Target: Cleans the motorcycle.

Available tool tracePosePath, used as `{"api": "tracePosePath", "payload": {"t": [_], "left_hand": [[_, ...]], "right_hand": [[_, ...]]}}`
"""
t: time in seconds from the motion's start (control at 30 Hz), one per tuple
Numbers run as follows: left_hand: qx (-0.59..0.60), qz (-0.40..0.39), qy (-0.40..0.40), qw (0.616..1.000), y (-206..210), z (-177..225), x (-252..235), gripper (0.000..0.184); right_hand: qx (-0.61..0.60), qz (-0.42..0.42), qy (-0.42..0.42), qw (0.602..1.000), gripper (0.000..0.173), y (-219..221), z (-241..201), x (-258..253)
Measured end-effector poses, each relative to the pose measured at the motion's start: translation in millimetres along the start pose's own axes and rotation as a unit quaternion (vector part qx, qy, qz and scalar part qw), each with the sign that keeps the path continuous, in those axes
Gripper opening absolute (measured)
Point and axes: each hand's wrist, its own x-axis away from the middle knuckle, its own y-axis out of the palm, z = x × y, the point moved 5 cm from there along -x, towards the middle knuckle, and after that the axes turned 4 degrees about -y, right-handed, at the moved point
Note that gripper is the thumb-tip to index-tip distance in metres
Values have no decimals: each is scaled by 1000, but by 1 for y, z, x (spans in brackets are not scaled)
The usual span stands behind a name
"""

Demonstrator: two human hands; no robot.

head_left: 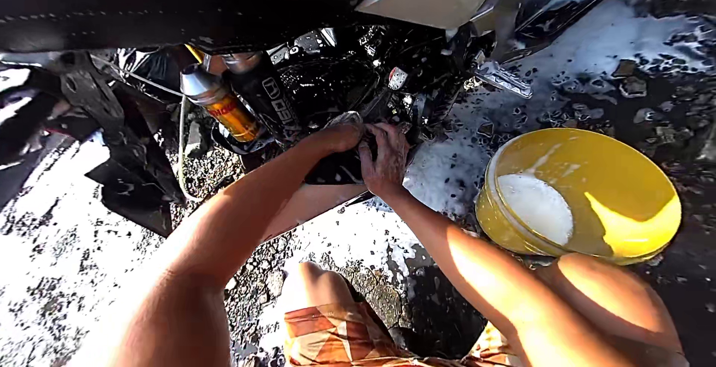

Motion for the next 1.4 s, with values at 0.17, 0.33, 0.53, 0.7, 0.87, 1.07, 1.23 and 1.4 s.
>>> {"api": "tracePosePath", "payload": {"t": [0.17,0.33,0.53,0.7,0.87,1.07,1.23,1.4], "left_hand": [[129,118,30,984,-21,5,0,36],[20,4,61,998,-5,25,-38,39],[-21,37,86,995,-4,20,-50,38],[-149,-99,108,978,-7,41,-60,30],[1,27,84,996,-2,19,-84,47],[-111,-90,90,986,11,26,-89,29],[-136,-57,66,987,9,20,-64,38],[61,53,56,995,5,4,-66,34]], "right_hand": [[-38,16,20,999,51,-3,1,-2],[-76,53,50,994,49,-4,8,2],[-94,60,68,991,48,-4,11,1],[-89,81,81,989,49,0,14,5],[-81,85,84,990,48,-1,13,-3],[-95,93,98,986,48,-3,19,-3],[-102,89,99,986,49,-1,21,-3],[-122,93,120,981,52,-1,26,-3]]}}
